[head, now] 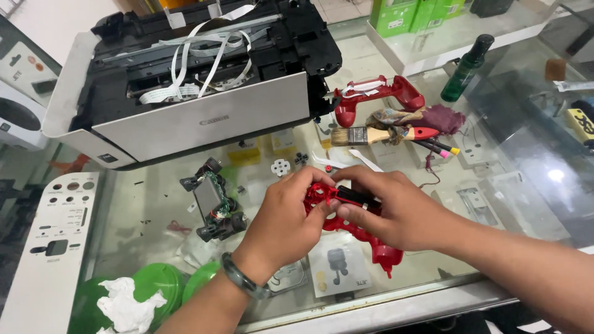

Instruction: Assembling a red game controller by fitting internal components into the shell

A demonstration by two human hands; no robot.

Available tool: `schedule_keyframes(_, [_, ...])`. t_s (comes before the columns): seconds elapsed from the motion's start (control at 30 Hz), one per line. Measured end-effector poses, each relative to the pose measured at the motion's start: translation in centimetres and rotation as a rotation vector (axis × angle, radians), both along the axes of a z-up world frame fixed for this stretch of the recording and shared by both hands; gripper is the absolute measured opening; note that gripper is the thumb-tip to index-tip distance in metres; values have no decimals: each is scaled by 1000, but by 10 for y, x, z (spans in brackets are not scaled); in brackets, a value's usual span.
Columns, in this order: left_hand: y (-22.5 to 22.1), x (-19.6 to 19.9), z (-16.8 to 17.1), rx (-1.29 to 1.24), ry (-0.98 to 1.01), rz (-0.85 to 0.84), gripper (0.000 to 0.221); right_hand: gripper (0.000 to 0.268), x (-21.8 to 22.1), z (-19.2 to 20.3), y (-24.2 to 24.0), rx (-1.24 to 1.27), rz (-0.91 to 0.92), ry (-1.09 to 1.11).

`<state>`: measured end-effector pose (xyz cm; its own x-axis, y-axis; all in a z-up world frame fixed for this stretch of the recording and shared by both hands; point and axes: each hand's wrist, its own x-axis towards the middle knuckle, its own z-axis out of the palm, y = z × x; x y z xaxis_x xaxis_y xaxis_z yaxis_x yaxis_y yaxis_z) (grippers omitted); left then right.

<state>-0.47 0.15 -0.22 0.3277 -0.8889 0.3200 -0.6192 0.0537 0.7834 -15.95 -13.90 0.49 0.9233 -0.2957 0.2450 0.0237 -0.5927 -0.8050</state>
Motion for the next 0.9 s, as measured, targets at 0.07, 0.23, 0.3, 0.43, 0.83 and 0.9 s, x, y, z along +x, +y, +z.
schedule_keyframes(0.07, [2,-1,2,7,20,12,21,32,0,-7,-4,-25,-11,-15])
schedule_keyframes(0.23, [1,2,3,25,47,9,21,32,-1,-10,-3,-78,9,-22])
schedule_keyframes(0.3, [-2,3,2,11,174,-7,23,31,-1,-10,-4,-95,-14,-31])
schedule_keyframes(0.43, [-3,7,-3,10,291,-24,22,30,-1,-14,-4,-43,-8,-46])
schedule_keyframes(0.83, [0,13,-1,-41,266,-76,21,29,-3,-21,0,-8,-9,-96])
schedule_keyframes(0.9, [-1,16,-1,-60,248,-92,22,29,-4,-23,0,-24,-17,-127])
